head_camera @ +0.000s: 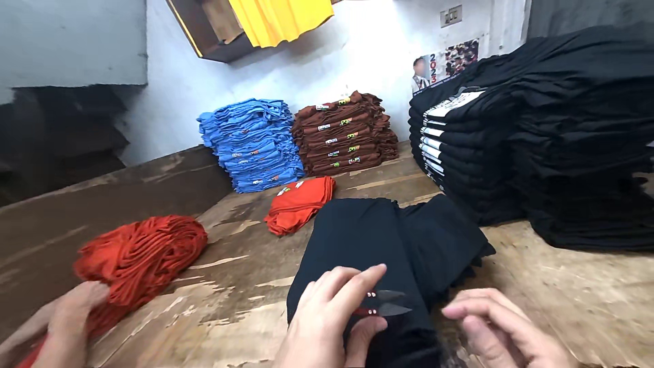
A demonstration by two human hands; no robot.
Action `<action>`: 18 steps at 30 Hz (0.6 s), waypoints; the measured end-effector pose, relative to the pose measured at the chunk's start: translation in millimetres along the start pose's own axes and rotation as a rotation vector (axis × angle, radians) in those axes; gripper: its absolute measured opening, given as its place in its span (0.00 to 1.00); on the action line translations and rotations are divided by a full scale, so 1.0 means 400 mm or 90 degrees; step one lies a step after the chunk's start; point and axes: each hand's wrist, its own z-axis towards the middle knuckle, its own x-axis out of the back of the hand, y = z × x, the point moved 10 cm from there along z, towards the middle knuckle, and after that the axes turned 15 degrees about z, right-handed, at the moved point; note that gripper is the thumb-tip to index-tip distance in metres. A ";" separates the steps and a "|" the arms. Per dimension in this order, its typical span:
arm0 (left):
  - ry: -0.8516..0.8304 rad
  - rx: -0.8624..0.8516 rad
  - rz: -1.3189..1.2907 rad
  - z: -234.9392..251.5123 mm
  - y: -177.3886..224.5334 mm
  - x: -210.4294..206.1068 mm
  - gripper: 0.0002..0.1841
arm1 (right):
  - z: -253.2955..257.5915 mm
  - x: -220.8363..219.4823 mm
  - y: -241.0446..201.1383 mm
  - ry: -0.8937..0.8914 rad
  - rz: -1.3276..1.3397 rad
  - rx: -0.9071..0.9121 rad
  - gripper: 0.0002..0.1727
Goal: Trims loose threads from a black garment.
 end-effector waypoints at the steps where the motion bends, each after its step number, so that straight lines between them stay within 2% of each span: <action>1: 0.005 -0.006 0.001 0.003 0.005 -0.004 0.17 | -0.003 -0.015 0.002 0.012 0.013 0.015 0.13; 3: 0.032 0.007 0.001 0.001 0.005 -0.004 0.11 | -0.008 -0.033 -0.012 0.035 -0.028 0.097 0.17; 5: 0.053 0.056 -0.018 -0.008 -0.011 -0.005 0.11 | -0.008 -0.048 -0.035 0.059 -0.143 0.184 0.26; 6: 0.055 0.081 -0.035 -0.014 -0.022 -0.012 0.13 | -0.005 -0.055 -0.037 0.074 -0.177 0.213 0.24; 8: 0.047 0.118 -0.071 -0.025 -0.042 -0.032 0.15 | 0.004 -0.054 -0.018 0.092 -0.115 0.223 0.12; 11: 0.031 0.128 -0.105 -0.036 -0.055 -0.046 0.15 | 0.019 -0.029 0.032 0.082 0.180 0.123 0.03; 12: 0.028 0.125 -0.112 -0.040 -0.056 -0.047 0.15 | 0.022 -0.024 0.048 0.042 0.286 0.088 0.01; 13: 0.025 0.122 -0.118 -0.044 -0.058 -0.046 0.15 | 0.022 -0.025 0.059 -0.027 0.369 0.060 0.04; 16: 0.019 0.114 -0.122 -0.045 -0.056 -0.036 0.15 | -0.001 -0.036 0.078 -0.287 0.379 -0.045 0.10; 17: 0.019 0.107 -0.120 -0.041 -0.053 -0.030 0.15 | -0.007 -0.030 0.090 -0.304 0.341 -0.078 0.11; 18: 0.021 0.098 -0.115 -0.036 -0.046 -0.025 0.15 | -0.005 -0.018 0.099 -0.261 0.286 -0.094 0.13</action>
